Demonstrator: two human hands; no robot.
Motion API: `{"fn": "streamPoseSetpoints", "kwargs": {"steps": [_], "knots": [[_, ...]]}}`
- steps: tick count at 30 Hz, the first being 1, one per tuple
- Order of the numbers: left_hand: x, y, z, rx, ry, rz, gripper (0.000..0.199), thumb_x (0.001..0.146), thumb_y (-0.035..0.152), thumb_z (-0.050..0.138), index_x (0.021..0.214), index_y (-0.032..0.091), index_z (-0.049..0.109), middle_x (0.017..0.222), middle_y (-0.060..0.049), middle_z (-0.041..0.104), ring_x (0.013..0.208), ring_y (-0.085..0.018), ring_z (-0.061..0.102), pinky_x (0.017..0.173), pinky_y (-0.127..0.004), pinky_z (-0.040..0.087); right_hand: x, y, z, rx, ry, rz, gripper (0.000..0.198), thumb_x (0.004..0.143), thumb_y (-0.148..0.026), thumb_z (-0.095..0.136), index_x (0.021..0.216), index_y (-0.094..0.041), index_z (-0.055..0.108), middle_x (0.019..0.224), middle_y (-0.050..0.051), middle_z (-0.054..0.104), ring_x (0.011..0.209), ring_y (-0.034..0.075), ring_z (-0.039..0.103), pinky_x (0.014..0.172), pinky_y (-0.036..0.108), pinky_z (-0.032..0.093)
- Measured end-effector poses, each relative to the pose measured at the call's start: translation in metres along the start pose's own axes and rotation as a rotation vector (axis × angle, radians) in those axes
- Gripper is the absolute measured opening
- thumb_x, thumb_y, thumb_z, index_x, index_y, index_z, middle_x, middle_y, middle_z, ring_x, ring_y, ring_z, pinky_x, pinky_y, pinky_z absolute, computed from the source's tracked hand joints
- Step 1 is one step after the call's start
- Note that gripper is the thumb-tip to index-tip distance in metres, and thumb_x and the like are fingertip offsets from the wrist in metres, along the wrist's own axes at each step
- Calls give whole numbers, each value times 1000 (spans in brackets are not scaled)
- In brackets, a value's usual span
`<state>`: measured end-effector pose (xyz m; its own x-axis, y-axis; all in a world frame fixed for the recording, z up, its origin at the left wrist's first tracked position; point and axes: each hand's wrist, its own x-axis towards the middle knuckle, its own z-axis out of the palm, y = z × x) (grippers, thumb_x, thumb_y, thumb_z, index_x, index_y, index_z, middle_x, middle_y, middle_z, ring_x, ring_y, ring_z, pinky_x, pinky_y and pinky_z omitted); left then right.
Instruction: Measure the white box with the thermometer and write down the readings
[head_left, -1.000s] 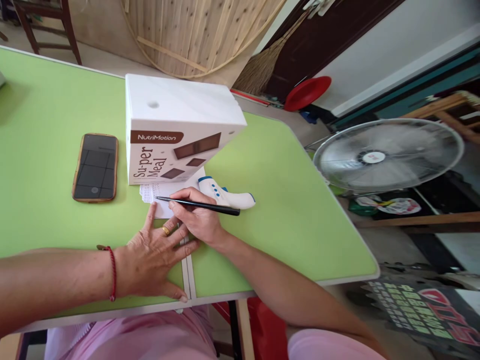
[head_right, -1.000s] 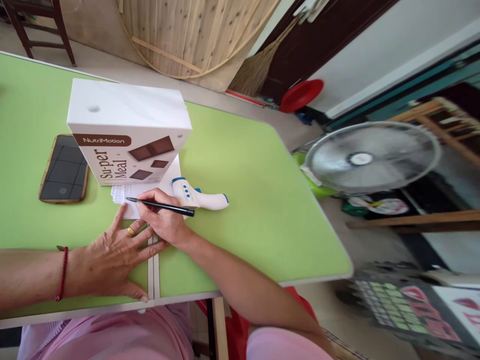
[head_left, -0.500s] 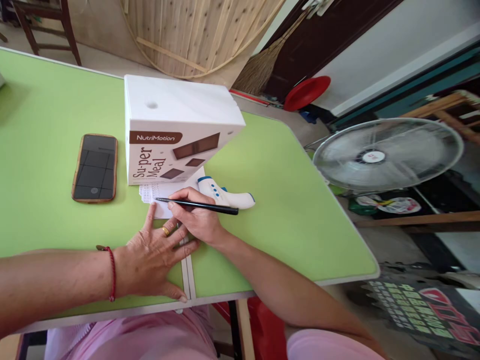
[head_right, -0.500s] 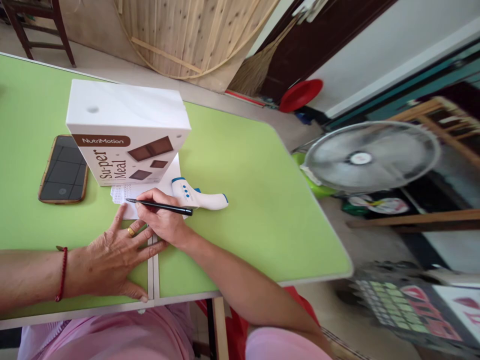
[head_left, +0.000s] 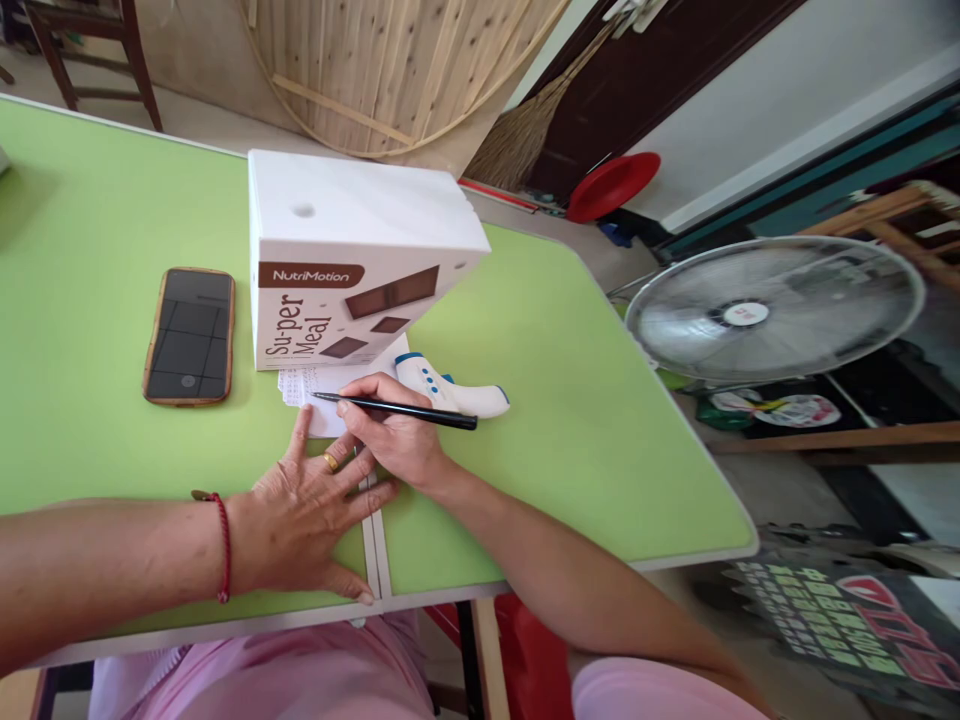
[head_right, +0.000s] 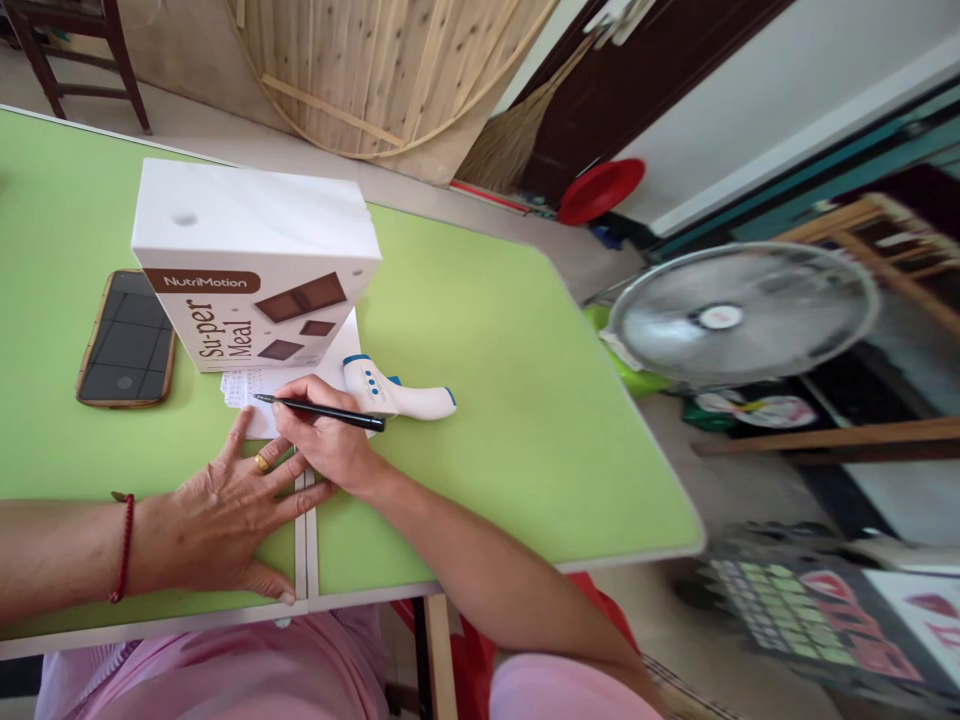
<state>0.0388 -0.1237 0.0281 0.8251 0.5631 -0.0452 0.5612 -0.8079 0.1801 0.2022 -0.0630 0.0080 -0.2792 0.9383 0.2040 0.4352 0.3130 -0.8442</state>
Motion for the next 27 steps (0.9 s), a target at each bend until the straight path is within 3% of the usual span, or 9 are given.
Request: {"fn": "streamPoseSetpoints", "kwargs": {"steps": [7, 17, 27], "knots": [[0, -1, 1, -14, -21, -3, 95, 85, 83, 59, 158, 25, 44, 159, -15, 46, 144, -45, 43, 118, -76, 26, 2, -2, 0, 26, 5, -48, 7, 84, -28, 63, 81, -22, 64, 70, -2, 69, 60, 12, 62, 58, 24, 52], [2, -1, -7, -51, -154, -5, 95, 89, 81, 54, 163, 26, 32, 167, -17, 32, 152, -48, 30, 114, -85, 19, 1, 2, 1, 24, 8, -55, 7, 88, -29, 64, 85, -23, 63, 71, -2, 69, 60, 12, 63, 59, 24, 53], [2, -1, -4, -65, -143, -5, 94, 89, 80, 57, 163, 27, 33, 167, -17, 30, 153, -48, 28, 113, -88, 12, 1, 1, 1, 20, 17, -59, 6, 87, -29, 64, 84, -23, 63, 72, -2, 68, 60, 12, 62, 59, 24, 52]]}}
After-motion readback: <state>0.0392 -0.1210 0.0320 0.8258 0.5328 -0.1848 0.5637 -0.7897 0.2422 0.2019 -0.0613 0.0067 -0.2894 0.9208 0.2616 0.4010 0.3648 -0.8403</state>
